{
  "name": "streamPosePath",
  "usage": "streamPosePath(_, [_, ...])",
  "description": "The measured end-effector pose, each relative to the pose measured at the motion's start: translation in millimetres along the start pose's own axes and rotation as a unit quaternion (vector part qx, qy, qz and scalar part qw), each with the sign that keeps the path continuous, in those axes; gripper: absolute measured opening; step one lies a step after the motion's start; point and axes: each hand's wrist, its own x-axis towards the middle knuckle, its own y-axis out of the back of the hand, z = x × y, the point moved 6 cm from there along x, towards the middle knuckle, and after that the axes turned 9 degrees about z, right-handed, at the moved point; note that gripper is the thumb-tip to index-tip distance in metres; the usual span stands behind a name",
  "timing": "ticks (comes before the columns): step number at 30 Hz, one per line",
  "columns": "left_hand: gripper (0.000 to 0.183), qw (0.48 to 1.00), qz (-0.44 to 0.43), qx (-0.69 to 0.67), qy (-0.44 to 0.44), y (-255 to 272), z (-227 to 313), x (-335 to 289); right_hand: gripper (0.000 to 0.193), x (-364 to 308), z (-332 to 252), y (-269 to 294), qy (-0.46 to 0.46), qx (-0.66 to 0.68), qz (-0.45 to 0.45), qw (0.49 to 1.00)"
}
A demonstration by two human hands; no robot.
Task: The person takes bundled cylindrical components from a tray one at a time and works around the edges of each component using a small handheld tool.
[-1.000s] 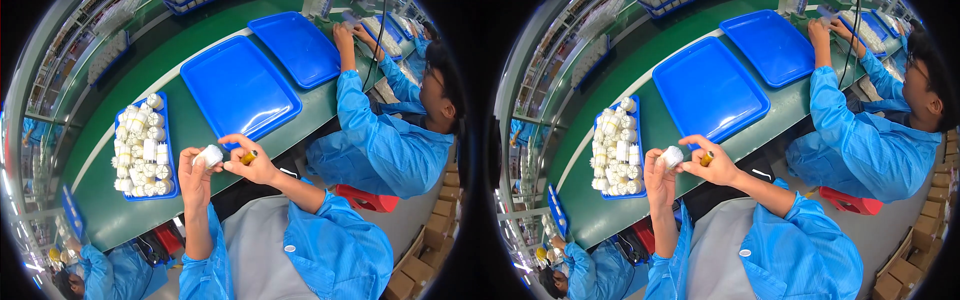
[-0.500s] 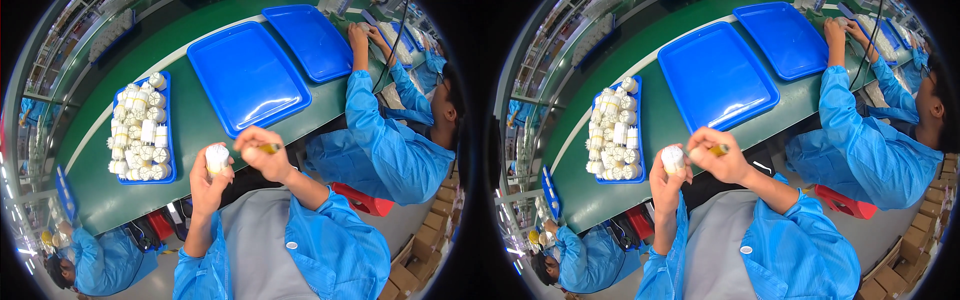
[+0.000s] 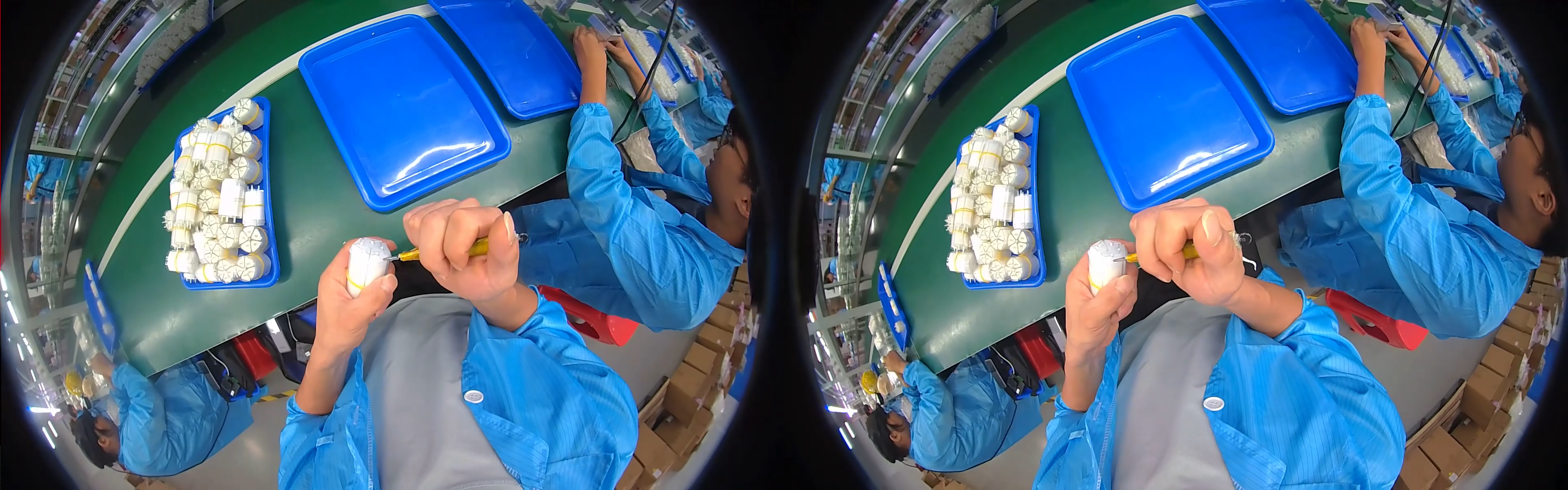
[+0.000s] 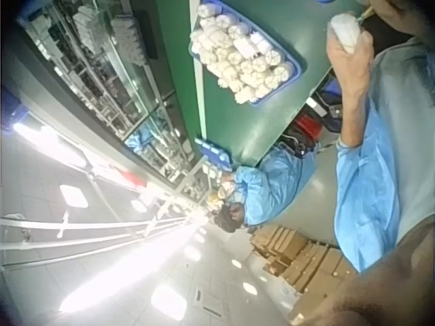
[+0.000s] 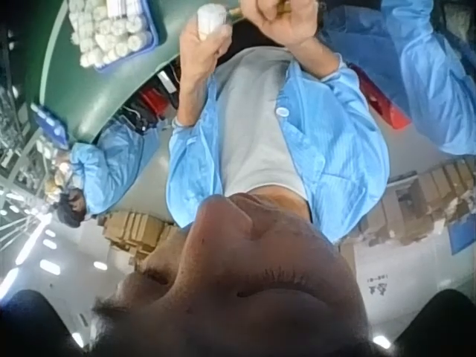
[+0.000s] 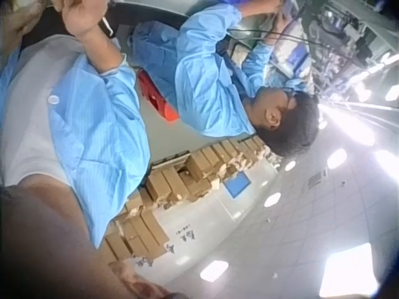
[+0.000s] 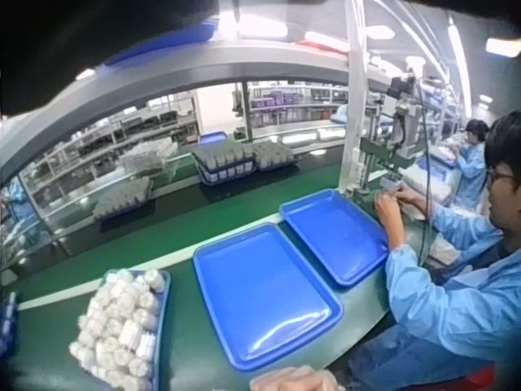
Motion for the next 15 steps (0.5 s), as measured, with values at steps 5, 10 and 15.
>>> streamPosePath(5, [0.032,0.999,0.017,0.045,-0.012,3,-4,-1,0.06,3,0,-11,0.014,-0.059,-0.062,0.996])
streamPosePath(10, [0.031,0.996,0.025,0.085,-0.013,7,-4,-1,0.059,6,2,-15,0.017,-0.063,-0.069,0.995])
streamPosePath(15, [0.031,0.977,0.032,0.21,-0.024,9,-3,5,0.057,6,20,-10,-0.096,-0.032,-0.066,0.993])
